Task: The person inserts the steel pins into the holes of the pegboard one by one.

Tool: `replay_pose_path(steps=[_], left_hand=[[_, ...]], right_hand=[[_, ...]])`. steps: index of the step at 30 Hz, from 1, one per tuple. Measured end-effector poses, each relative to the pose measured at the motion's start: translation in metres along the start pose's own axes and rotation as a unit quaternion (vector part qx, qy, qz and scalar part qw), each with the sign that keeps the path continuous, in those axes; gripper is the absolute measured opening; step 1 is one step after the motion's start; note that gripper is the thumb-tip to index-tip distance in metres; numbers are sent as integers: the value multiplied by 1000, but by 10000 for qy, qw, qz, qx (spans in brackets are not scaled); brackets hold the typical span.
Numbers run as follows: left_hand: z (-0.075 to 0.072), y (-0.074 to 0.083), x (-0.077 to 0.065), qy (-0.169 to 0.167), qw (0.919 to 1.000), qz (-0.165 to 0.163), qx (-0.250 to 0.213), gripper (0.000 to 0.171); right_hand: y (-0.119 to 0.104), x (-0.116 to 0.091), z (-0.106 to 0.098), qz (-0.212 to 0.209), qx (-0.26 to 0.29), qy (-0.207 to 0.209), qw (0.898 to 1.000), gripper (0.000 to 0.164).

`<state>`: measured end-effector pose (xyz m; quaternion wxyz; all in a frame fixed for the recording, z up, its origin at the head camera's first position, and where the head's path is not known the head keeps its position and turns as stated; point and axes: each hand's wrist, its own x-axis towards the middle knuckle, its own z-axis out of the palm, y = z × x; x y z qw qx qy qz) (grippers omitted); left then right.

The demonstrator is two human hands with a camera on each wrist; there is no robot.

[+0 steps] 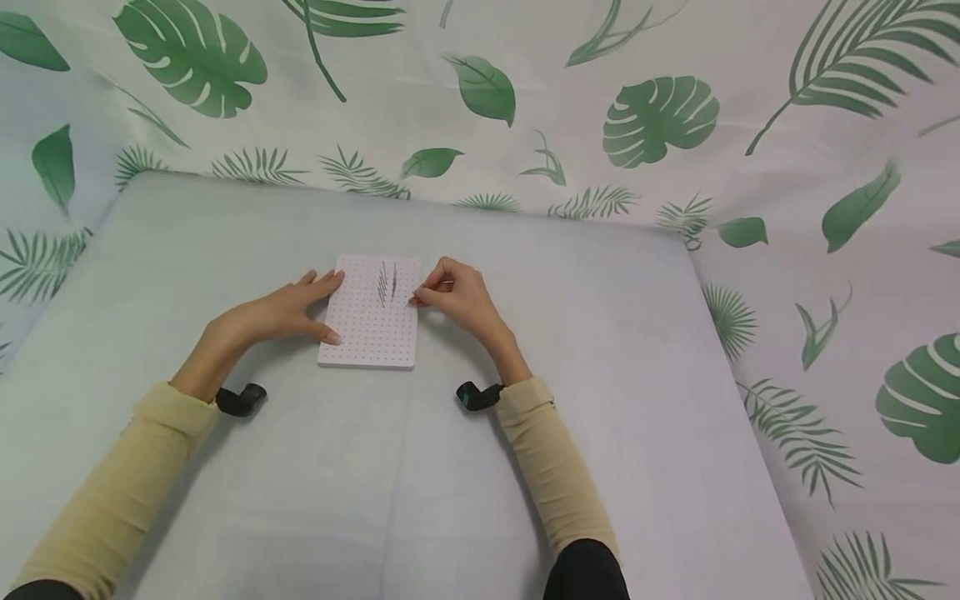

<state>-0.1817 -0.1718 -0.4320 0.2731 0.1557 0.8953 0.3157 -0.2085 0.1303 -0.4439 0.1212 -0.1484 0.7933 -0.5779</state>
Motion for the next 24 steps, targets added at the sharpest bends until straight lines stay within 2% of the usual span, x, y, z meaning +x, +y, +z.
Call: replay_pose_path(steps=[8,17,24], left_hand=[[3,4,8,29,9998,144,105,104],[1,5,6,34,9996,-130,253,105],[-2,0,1,20,9996,-188,212,107]], right_hand=[[1,4,1,-47,1,-172,9998,17],[-8,7,10,-244,-520,-215,9981,15],[-10,9,16,-299,-618,-214,9974,14]])
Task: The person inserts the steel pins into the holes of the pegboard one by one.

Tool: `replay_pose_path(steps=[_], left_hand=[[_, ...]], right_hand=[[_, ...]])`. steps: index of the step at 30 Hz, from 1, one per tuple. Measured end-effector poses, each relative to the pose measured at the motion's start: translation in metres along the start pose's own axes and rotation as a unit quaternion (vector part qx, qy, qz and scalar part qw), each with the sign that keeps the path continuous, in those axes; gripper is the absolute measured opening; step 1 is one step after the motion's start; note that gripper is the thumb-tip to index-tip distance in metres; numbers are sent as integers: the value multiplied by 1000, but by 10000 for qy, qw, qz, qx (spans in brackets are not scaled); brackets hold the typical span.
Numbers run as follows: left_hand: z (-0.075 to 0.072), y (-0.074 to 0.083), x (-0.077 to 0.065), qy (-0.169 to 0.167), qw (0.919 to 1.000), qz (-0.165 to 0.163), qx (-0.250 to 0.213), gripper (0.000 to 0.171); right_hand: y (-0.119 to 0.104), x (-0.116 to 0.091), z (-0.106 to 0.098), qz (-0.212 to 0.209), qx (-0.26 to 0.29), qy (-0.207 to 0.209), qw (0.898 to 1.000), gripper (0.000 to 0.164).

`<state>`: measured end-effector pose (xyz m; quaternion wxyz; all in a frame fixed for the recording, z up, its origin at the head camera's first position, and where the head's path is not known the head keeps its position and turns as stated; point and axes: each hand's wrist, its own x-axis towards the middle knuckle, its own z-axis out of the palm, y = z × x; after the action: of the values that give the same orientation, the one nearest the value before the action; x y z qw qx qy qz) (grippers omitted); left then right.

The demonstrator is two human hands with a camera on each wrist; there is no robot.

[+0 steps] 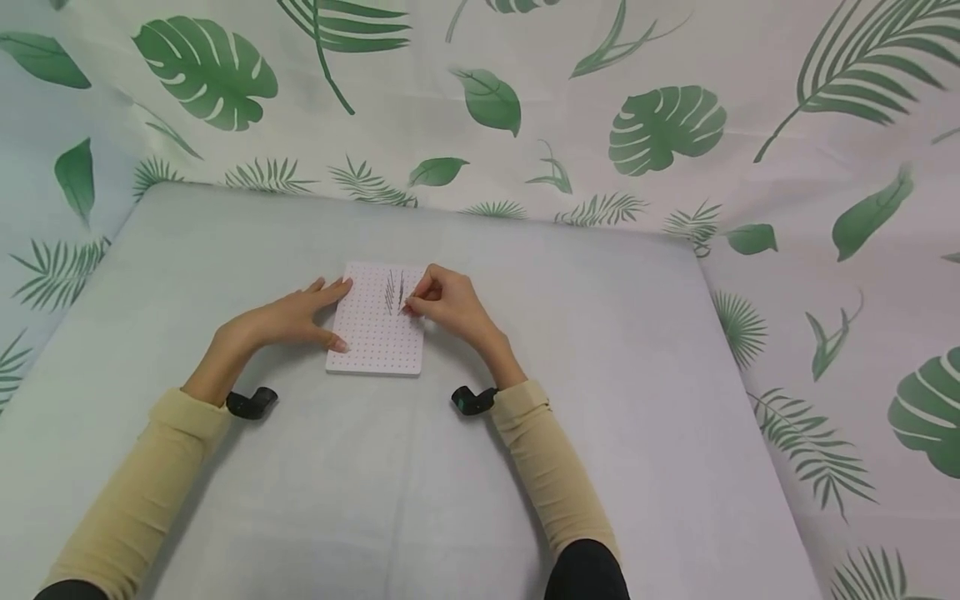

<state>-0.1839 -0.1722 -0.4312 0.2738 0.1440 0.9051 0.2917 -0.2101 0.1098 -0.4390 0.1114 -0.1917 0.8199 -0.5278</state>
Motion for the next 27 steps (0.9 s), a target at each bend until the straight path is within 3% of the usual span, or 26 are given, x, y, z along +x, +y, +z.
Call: replay_pose_path(steps=[8,14,19,27], left_hand=[[3,-8,-2,26,9997,238,18,108],[-2,-10,-3,85,9997,174,169,98],[-8,-10,-2,749,9955,159,560,76],[-11,-12,-4,1955,9759,294,919,52]], right_hand=[[2,3,9,-126,-668,-147,9976,13],[3,6,16,-505,-1188,-204,9914,12],[7,7,21,-625,-1428,-357,9871,10],[9,1,14,-577,-1634,-533,9834,8]])
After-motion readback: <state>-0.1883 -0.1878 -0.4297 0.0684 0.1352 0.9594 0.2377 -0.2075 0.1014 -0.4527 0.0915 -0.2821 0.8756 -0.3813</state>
